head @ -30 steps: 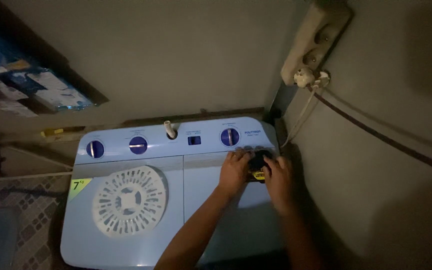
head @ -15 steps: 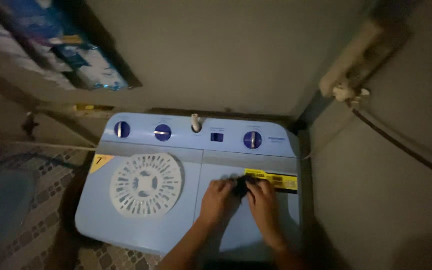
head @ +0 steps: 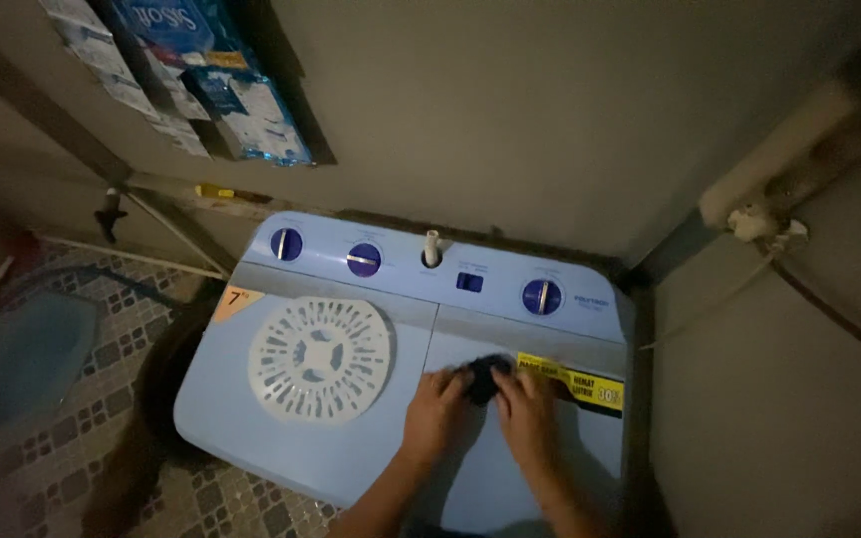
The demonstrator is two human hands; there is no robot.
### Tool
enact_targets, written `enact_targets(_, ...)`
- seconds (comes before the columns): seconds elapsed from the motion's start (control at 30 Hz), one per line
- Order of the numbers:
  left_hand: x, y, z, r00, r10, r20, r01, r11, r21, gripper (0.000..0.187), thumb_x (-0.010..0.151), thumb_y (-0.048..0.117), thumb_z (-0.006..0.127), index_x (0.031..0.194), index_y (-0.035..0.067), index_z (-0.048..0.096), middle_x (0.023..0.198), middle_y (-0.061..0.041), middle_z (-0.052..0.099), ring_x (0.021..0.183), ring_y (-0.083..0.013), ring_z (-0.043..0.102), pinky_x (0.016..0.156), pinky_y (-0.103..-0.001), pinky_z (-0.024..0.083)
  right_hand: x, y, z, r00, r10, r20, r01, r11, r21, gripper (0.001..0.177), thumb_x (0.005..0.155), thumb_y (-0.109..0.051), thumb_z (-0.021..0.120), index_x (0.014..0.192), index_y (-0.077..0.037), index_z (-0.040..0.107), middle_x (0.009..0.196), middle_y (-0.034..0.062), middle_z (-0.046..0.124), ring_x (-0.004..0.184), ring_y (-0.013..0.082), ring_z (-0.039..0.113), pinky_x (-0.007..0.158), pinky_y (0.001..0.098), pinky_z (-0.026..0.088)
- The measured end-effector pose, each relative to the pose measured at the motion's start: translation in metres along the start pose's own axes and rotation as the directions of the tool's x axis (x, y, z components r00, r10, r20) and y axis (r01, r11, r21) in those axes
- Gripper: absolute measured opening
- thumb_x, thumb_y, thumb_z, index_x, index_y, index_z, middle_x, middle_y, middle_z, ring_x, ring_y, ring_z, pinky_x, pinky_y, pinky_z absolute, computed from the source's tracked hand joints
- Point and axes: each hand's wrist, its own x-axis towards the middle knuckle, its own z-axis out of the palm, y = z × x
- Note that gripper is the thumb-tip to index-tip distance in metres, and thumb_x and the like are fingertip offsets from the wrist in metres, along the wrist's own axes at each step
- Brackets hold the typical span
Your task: Operating a twin-tub washing machine to wash and spin-dry small clothing items like socks.
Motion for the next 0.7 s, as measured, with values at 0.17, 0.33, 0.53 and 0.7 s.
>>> enact_targets(0.17, 0.024, -0.006, -0.021, 0.998, 0.039, -0.055, -0.032, 0.991, 0.129, 0.028, 0.079, 0.02, 0.078, 0.104, 0.013, 0.069, 0.101, -0.01, 0.071, 0.093, -0.0325, 0.065, 0.083, -0.049, 0.045, 0.014, -0.013, 0.012, 0.998, 0.016, 0.058, -0.015, 1.0, -0.025, 0.042, 0.081, -0.012, 0.077, 0.123, -0.01, 0.071, 0.103, 0.0132, 0.062, 0.101, 0.0332, 0.06, 0.091, 0.0458, 0.047)
enact_targets(0.33, 0.071, -0.036, -0.027, 0.996, 0.045, -0.074, -0.024, 0.963, 0.267, 0.031, 0.076, 0.025, 0.079, 0.104, 0.015, 0.071, 0.101, -0.009, 0.072, 0.094, -0.031, 0.064, 0.086, -0.052, 0.04, 0.071, -0.032, 0.031, 0.996, -0.045, -0.072, 0.045, 0.999, -0.001, 0.037, 0.086, -0.012, 0.075, 0.122, -0.007, 0.071, 0.113, 0.0142, 0.063, 0.104, 0.0349, 0.06, 0.09, 0.0456, 0.049)
enact_targets(0.53, 0.101, -0.089, -0.028, 0.99, 0.106, -0.094, -0.087, 0.978, 0.192, 0.035, 0.079, 0.023, 0.076, 0.112, 0.014, 0.069, 0.103, -0.008, 0.07, 0.097, -0.0296, 0.064, 0.084, -0.05, 0.039, 0.111, -0.043, 0.045, 0.999, -0.029, -0.045, 0.028, 0.999, -0.016, 0.038, 0.089, -0.011, 0.075, 0.126, -0.007, 0.07, 0.113, 0.0141, 0.061, 0.106, 0.0315, 0.059, 0.091, 0.0441, 0.05)
enact_targets(0.7, 0.108, -0.103, -0.027, 0.985, 0.045, -0.164, -0.017, 0.986, 0.167, 0.042, 0.08, 0.021, 0.074, 0.121, 0.015, 0.069, 0.101, -0.008, 0.068, 0.094, -0.029, 0.063, 0.084, -0.048, 0.038, 0.157, -0.062, 0.04, 0.966, -0.244, -0.083, 0.228, 0.96, -0.166, 0.045, 0.084, 0.0, 0.073, 0.126, -0.014, 0.073, 0.121, 0.0093, 0.064, 0.115, 0.0318, 0.058, 0.103, 0.0448, 0.045)
